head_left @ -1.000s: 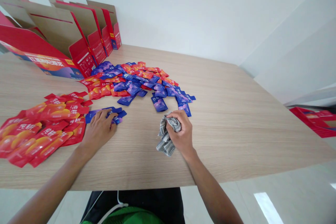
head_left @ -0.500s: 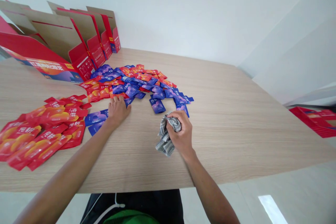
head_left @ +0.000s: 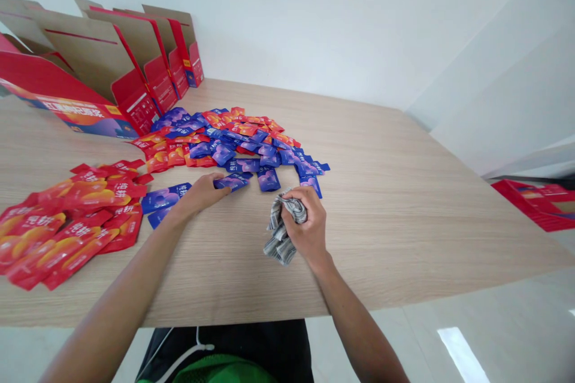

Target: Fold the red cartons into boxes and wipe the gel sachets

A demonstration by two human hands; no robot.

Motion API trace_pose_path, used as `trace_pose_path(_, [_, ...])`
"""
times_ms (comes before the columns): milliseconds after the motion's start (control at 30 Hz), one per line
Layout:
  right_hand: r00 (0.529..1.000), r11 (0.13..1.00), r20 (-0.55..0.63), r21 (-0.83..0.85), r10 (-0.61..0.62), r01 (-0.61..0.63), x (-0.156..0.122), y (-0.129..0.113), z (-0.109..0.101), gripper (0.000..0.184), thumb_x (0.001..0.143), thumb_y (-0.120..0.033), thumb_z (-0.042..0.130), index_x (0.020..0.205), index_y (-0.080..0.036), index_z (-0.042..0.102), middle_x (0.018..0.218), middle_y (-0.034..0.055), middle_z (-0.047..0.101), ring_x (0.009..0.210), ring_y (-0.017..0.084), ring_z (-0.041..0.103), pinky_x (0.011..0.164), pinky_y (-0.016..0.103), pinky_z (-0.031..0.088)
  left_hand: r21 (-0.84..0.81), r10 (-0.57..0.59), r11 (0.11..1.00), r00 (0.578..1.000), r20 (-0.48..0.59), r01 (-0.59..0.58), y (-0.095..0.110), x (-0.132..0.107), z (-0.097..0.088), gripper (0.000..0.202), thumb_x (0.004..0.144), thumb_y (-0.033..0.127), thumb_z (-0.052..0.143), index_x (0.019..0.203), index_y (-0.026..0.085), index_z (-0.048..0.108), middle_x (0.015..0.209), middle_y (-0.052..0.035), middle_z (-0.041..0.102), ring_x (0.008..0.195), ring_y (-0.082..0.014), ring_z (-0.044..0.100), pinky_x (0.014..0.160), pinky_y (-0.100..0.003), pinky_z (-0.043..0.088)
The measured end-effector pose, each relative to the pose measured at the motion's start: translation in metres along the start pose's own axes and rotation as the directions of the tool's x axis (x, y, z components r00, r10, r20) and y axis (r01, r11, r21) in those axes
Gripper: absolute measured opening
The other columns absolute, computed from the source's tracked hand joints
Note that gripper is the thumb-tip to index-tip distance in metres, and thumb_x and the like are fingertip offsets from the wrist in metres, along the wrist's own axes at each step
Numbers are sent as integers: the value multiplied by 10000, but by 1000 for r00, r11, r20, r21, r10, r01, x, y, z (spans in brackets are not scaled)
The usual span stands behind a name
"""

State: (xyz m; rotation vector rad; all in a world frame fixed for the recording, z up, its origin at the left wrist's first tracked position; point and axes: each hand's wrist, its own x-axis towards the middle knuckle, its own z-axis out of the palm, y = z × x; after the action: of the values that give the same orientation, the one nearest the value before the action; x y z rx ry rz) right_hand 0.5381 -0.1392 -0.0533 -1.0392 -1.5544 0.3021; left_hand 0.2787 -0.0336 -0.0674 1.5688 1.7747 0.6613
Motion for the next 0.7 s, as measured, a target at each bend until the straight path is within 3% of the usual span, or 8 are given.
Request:
trace_pose_path(100, [1000, 1000, 6, 4, -3, 3, -1, 1, 1, 196, 875, -91, 649, 993, -236, 705, 982, 24, 684, 926, 199, 672, 842, 329, 559, -67, -27, 997, 997, 73, 32, -2, -12, 2, 606, 690, 447, 804, 1224, 162, 777, 952, -85, 811, 875, -298, 737, 821, -372, 537])
trace_pose_path(200, [1000, 1000, 14, 1, -12, 12, -1, 3, 2, 186, 877, -98, 649, 991, -236, 702, 980, 26, 687, 919, 202, 673, 838, 334, 562, -132, -42, 990, 993, 112, 57, -1, -24, 9, 646, 659, 437, 800, 1229, 133, 779, 865, -61, 790, 799, -271, 711, 752, -345, 512])
trace_pose_path(333, [999, 1000, 30, -20, -19, 20, -1, 5, 4, 171, 884, -111, 649, 987, -238, 697, 973, 27, 692, 906, 205, 676, 834, 340, 571, -223, -45, 970, 975, 216, 94, 0, -42, 18, 276, 647, 432, 775, 778, 190, 802, 635, -13, 704, 691, -248, 657, 688, -329, 482])
trace_pose_path(400, [999, 1000, 36, -16, -22, 22, -1, 4, 4, 159, 890, -119, 650, 984, -240, 694, 969, 28, 690, 899, 206, 677, 823, 340, 575, -284, -49, 951, 963, 264, 126, 0, -55, 23, 260, 682, 466, 731, 653, 208, 745, 561, -10, 659, 650, -236, 630, 671, -331, 483])
trace_pose_path(467, [998, 999, 53, 15, -42, 41, -1, 2, 4, 156, 898, -123, 648, 986, -244, 691, 965, 29, 684, 901, 206, 678, 817, 338, 579, -364, -40, 918, 951, 307, 156, -1, -71, 29, 308, 704, 499, 685, 717, 201, 762, 642, -30, 717, 691, -239, 655, 694, -338, 519])
trace_pose_path(600, [977, 987, 166, 114, -132, 114, -7, 1, 7, 150, 921, -143, 666, 1018, -251, 702, 1009, 38, 676, 924, 203, 680, 842, 342, 591, -525, 3, 826, 931, 366, 204, -1, -109, 44, 479, 723, 525, 676, 1014, 162, 786, 909, -88, 808, 859, -265, 718, 789, -368, 583])
trace_pose_path(700, [936, 974, 295, 170, -194, 149, -15, 1, 14, 136, 947, -188, 678, 1060, -252, 717, 1047, 55, 676, 950, 214, 684, 871, 358, 606, -643, 71, 753, 955, 287, 137, -2, -136, 56, 468, 739, 436, 750, 1120, 165, 773, 995, -82, 810, 944, -275, 710, 861, -369, 582])
